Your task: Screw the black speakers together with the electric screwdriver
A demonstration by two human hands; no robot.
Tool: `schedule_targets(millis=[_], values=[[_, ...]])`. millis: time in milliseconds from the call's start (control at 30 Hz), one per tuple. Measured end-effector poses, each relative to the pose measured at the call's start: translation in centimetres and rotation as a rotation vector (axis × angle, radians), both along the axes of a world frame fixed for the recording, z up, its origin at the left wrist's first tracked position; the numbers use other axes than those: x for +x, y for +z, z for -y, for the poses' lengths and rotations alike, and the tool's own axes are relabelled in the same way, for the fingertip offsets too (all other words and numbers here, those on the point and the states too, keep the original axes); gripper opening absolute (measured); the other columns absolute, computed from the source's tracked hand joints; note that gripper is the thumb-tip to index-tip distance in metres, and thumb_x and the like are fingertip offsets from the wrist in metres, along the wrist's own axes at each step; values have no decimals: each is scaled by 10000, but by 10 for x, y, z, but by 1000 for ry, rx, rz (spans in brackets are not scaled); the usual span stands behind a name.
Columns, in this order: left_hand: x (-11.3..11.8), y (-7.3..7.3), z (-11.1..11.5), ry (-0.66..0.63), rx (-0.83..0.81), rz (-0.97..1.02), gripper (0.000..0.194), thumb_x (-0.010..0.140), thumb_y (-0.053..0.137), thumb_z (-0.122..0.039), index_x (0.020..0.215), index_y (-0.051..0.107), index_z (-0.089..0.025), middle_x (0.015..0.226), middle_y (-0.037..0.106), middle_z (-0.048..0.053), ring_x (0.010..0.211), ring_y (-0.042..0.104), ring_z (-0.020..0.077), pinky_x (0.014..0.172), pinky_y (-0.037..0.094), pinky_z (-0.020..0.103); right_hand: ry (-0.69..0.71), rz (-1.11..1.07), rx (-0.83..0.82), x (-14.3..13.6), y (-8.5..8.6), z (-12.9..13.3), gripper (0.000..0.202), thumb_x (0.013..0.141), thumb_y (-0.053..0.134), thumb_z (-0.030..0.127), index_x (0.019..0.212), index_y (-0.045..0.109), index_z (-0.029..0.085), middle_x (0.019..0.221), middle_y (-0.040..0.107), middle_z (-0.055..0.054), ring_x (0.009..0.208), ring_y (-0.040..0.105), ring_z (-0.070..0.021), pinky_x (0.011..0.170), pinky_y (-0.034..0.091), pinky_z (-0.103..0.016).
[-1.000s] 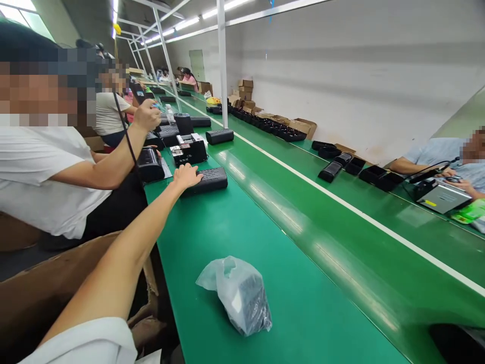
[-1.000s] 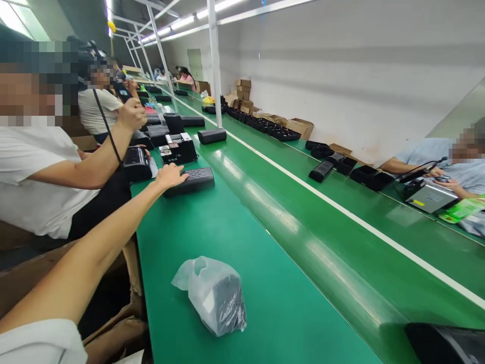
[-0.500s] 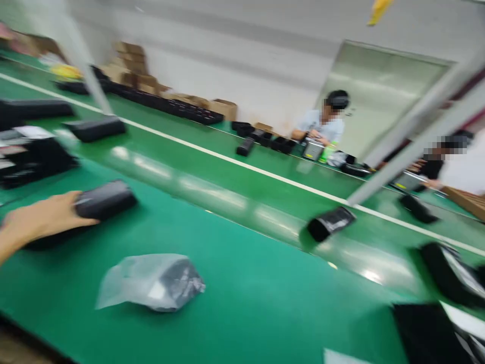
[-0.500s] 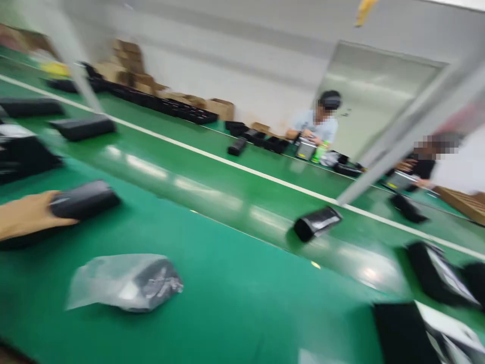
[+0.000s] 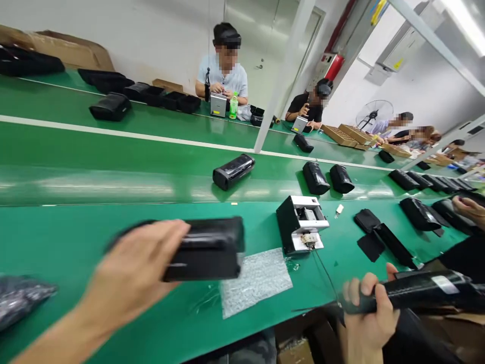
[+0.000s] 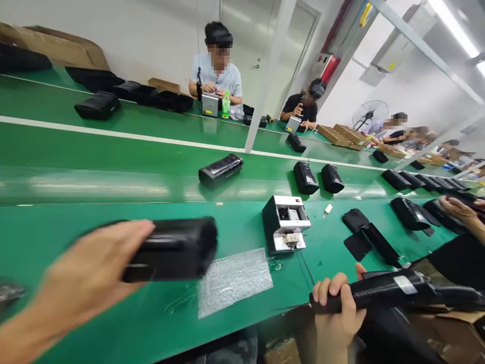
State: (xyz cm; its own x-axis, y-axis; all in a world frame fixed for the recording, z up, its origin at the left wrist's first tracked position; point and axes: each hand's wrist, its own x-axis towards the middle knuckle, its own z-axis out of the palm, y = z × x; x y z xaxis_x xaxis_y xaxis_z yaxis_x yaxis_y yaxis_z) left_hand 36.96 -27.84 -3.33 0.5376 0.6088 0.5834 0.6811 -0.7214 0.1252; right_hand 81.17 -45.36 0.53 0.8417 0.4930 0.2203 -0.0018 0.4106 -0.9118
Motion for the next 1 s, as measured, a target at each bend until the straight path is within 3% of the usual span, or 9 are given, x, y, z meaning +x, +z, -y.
schedule_targets(millis=[67,133,233,367,467,567,667,867,1000], values=[[69,-17,11,-87,42,-61,1012,983,611,-327,1865,118,-387,1577,733,65,1400,731,385,1216,581,571,-15,83,44,19,16,-7,694,842,911,435,1475,639,360,677,531,122,412,418,-112,415,476,-258],[126,-35,19,-151,35,-109,1137,908,635,-218,1873,40,-310,1558,752,106,1380,749,413,1188,587,569,-21,204,90,34,29,-19,672,883,892,380,1489,604,345,674,566,129,412,443,-123,419,487,-270],[171,-57,33,-101,0,-79,1177,885,666,-147,1874,42,-282,1582,733,137,1376,745,443,1183,559,583,1,372,158,48,42,-45,592,948,850,284,1470,572,308,677,604,138,420,503,-129,439,516,-275],[180,-81,67,-26,2,-116,1152,871,639,-59,1874,112,-270,1598,719,142,1384,729,428,1187,505,581,69,421,187,57,45,-78,537,992,833,287,1455,562,275,693,619,130,417,538,-136,433,530,-295],[179,-88,95,3,-26,-147,1011,960,719,-214,1850,259,-349,1573,735,125,1358,719,427,1154,492,570,121,452,188,60,42,-95,539,1016,818,276,1483,548,270,703,622,116,422,551,-149,438,525,-314],[181,-79,105,36,-129,-158,844,983,830,-581,1742,497,-429,1439,794,94,1209,749,378,1142,475,531,153,493,193,56,39,-108,499,1022,819,284,1455,569,286,698,633,103,426,553,-156,448,516,-329],[186,-61,92,-38,-161,-204,837,902,838,-796,1588,690,-340,1406,791,122,1254,723,368,1250,403,550,208,514,151,50,32,-118,415,1031,816,303,1384,599,288,691,632,99,427,543,-146,457,493,-320],[190,-54,82,-54,-101,-288,790,937,726,-884,1606,642,-473,1594,707,111,1346,699,397,1129,492,564,333,460,31,45,19,-110,355,1029,810,221,1327,618,253,654,595,105,426,521,-132,460,469,-297],[188,-55,93,-42,-141,-278,827,922,747,-883,1633,614,-484,1576,727,112,1351,711,392,1139,511,574,360,386,69,33,40,-87,457,1027,790,197,1433,618,320,662,576,119,399,497,-120,410,462,-268]])
